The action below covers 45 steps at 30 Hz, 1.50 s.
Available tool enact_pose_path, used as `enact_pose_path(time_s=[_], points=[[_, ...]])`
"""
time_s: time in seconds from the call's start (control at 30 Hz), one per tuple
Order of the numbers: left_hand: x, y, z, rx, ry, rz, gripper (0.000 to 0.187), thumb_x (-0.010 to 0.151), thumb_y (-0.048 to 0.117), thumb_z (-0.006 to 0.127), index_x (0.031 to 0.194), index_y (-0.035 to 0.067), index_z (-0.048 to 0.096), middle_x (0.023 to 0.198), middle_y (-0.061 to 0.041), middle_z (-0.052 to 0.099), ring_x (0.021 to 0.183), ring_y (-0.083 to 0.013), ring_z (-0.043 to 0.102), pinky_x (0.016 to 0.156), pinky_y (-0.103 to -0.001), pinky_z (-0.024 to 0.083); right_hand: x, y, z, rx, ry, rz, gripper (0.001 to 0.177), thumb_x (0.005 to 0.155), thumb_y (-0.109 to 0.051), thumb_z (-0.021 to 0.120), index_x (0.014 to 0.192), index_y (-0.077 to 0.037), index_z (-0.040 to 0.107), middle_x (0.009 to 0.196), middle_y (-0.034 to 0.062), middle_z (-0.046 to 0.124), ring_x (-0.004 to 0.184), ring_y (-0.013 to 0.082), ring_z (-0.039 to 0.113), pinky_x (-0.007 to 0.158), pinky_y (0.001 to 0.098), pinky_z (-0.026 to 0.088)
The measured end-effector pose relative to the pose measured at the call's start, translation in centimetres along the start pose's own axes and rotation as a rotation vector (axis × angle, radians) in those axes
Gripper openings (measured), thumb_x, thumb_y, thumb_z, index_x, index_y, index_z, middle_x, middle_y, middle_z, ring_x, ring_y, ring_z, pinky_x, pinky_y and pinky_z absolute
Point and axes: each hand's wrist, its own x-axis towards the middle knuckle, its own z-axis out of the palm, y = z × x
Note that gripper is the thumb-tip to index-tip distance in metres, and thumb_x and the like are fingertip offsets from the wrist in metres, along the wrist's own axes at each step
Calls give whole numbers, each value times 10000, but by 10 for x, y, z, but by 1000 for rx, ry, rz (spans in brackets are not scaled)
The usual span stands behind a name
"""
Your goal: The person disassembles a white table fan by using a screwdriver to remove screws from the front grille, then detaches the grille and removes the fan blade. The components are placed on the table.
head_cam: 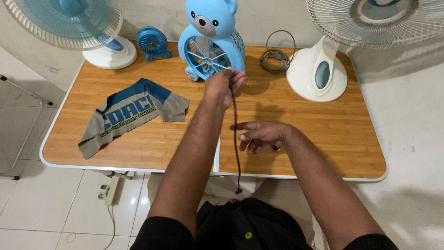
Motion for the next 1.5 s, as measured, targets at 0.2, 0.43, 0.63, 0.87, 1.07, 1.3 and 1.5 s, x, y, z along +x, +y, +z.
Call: enact_pose_path(time_s=[0.2, 0.43, 0.63, 0.87, 1.07, 1.3, 1.5], points=[[-43, 23, 43, 118, 4, -13, 341, 941, 169, 659, 1219, -6, 569, 1013, -98, 646, 856, -255, 703, 781, -405, 601, 9, 1, -22, 226, 243, -363, 225, 1053, -272, 550, 1008, -71, 637, 744, 70, 665, 632, 210, 671, 634, 377, 563], [-105, -16, -3, 1400, -629, -129, 445, 850, 446, 793, 1074, 73, 699, 839, -66, 702, 799, -191, 672, 692, -319, 539, -23, -43, -76, 633, 873, -566, 263, 1092, -348, 501, 996, -109, 555, 663, 9, 522, 575, 187, 541, 601, 384, 542], [-108, -54, -45, 1521, -644, -328, 368, 920, 320, 611, 1150, 47, 702, 1037, -112, 776, 926, -237, 775, 717, -363, 575, -25, -43, -91, 824, 950, -659, 255, 1090, -325, 484, 1006, -98, 564, 695, 19, 549, 612, 182, 579, 643, 399, 589], [-94, 8, -20, 1821, -54, 176, 376, 1029, 365, 466, 1303, 157, 617, 1157, -182, 706, 1087, -398, 653, 922, -553, 501, 2, -8, -94, 386, 908, -245, 343, 1054, -345, 545, 1125, -19, 626, 897, 87, 692, 763, 192, 674, 682, 355, 568], [-82, 10, -10, 1773, 110, 136, 350, 1031, 315, 469, 1313, 173, 620, 1171, -181, 716, 1108, -399, 662, 923, -563, 512, 47, 27, -81, -186, 905, -221, 613, 921, -362, 708, 1382, -4, 522, 1116, 148, 737, 925, 241, 721, 792, 395, 574], [-62, 4, -30, 1678, 148, 193, 397, 968, 292, 587, 1340, 158, 616, 1213, -191, 708, 1157, -382, 657, 977, -518, 505, 56, 22, -63, -503, 872, -167, 683, 918, -406, 703, 1461, -53, 484, 1146, 122, 757, 1074, 273, 719, 931, 394, 551], [-55, 30, -40, 1655, 220, 186, 521, 938, 351, 676, 1386, 116, 552, 1280, -208, 674, 1214, -384, 624, 1002, -511, 490, 62, 11, -59, -531, 875, -114, 710, 919, -429, 695, 1491, -82, 459, 1225, 118, 731, 1174, 295, 675, 999, 420, 508]])
